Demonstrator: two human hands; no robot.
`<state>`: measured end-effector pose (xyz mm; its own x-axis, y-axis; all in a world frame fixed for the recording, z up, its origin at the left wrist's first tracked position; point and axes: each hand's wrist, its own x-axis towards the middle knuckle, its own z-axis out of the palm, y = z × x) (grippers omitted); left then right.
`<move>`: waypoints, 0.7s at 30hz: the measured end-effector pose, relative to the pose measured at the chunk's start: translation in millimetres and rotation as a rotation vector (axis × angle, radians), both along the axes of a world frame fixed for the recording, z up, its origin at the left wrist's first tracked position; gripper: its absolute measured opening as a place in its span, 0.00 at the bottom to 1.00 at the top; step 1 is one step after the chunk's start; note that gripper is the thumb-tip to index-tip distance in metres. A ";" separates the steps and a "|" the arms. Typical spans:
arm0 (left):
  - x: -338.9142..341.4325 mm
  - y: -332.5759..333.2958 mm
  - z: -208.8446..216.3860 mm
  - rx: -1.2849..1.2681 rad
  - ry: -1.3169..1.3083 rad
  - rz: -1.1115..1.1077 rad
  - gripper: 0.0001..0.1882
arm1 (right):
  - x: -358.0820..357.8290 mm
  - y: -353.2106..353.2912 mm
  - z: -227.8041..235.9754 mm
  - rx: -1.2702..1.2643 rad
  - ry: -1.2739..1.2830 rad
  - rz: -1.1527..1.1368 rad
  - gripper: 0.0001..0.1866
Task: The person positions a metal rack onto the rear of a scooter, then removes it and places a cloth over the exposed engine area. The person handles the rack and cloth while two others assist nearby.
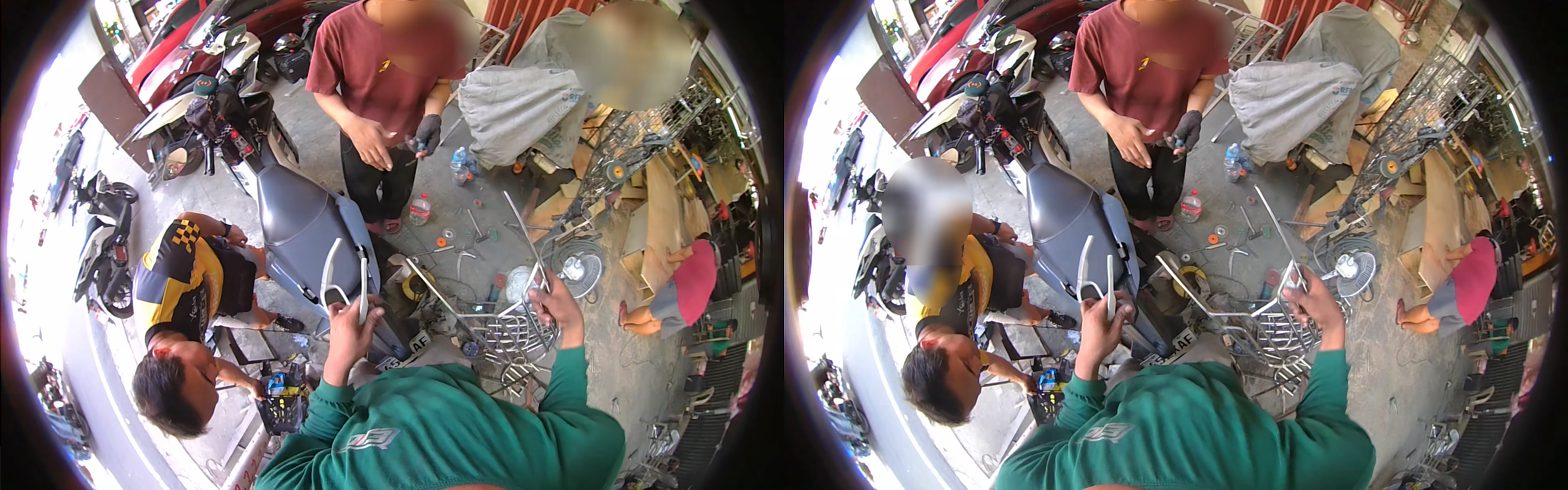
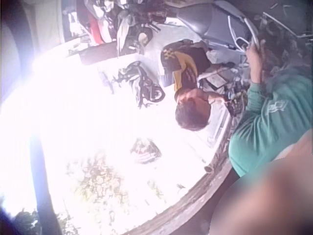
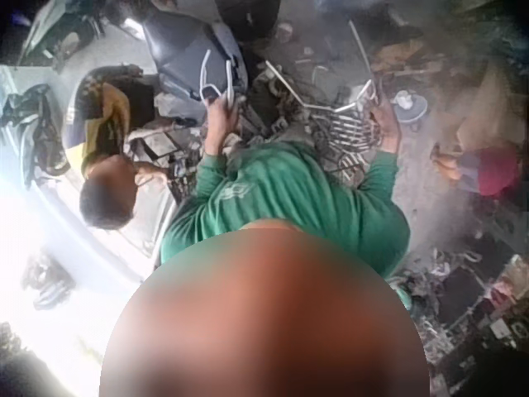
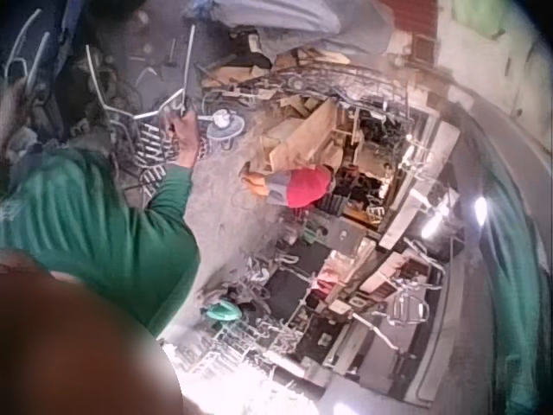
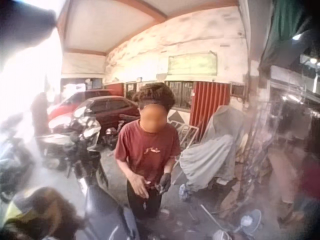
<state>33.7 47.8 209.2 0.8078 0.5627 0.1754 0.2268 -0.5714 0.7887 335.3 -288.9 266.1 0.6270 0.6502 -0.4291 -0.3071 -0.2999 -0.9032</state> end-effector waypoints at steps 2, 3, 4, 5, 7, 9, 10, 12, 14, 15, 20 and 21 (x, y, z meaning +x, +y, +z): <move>0.5 23.9 -21.5 0.178 0.062 0.070 0.09 | -36.4 -10.6 6.5 -0.169 -0.117 -0.115 0.24; 3.0 34.9 -36.7 0.247 0.069 0.098 0.09 | -54.3 -13.6 0.2 -0.198 -0.116 -0.181 0.24; 5.3 46.4 -52.2 0.334 0.136 0.113 0.10 | -73.4 -15.0 -10.2 -0.227 -0.108 -0.243 0.25; 8.4 57.9 -68.0 0.406 0.224 0.120 0.11 | -92.5 -15.8 -24.5 -0.260 -0.089 -0.309 0.25; 16.2 75.2 -98.3 0.530 0.229 0.180 0.10 | -119.7 -16.6 -58.7 -0.296 -0.106 -0.390 0.27; 23.1 87.1 -123.7 0.649 0.438 0.175 0.12 | -137.2 -21.5 -101.0 -0.381 -0.264 -0.382 0.25; 23.5 89.1 -132.7 0.685 0.379 0.202 0.14 | -146.9 -33.9 -118.0 -0.476 -0.293 -0.357 0.26; 20.7 92.5 -141.3 0.647 0.426 0.132 0.23 | -140.9 -47.5 -153.1 -0.603 -0.394 -0.286 0.29; 18.2 93.6 -142.4 0.717 0.329 0.154 0.27 | -139.1 -66.9 -182.9 -0.615 -0.530 -0.223 0.33; 18.9 96.7 -138.9 0.676 0.436 0.115 0.28 | -132.0 -72.6 -192.5 -0.610 -0.460 -0.244 0.30; 25.8 98.5 -142.1 0.772 0.584 0.020 0.33 | -102.8 -98.7 -236.6 -0.601 -0.306 -0.214 0.34; 25.2 100.0 -143.7 0.836 0.620 -0.038 0.31 | -96.4 -96.8 -241.7 -0.521 -0.278 -0.232 0.37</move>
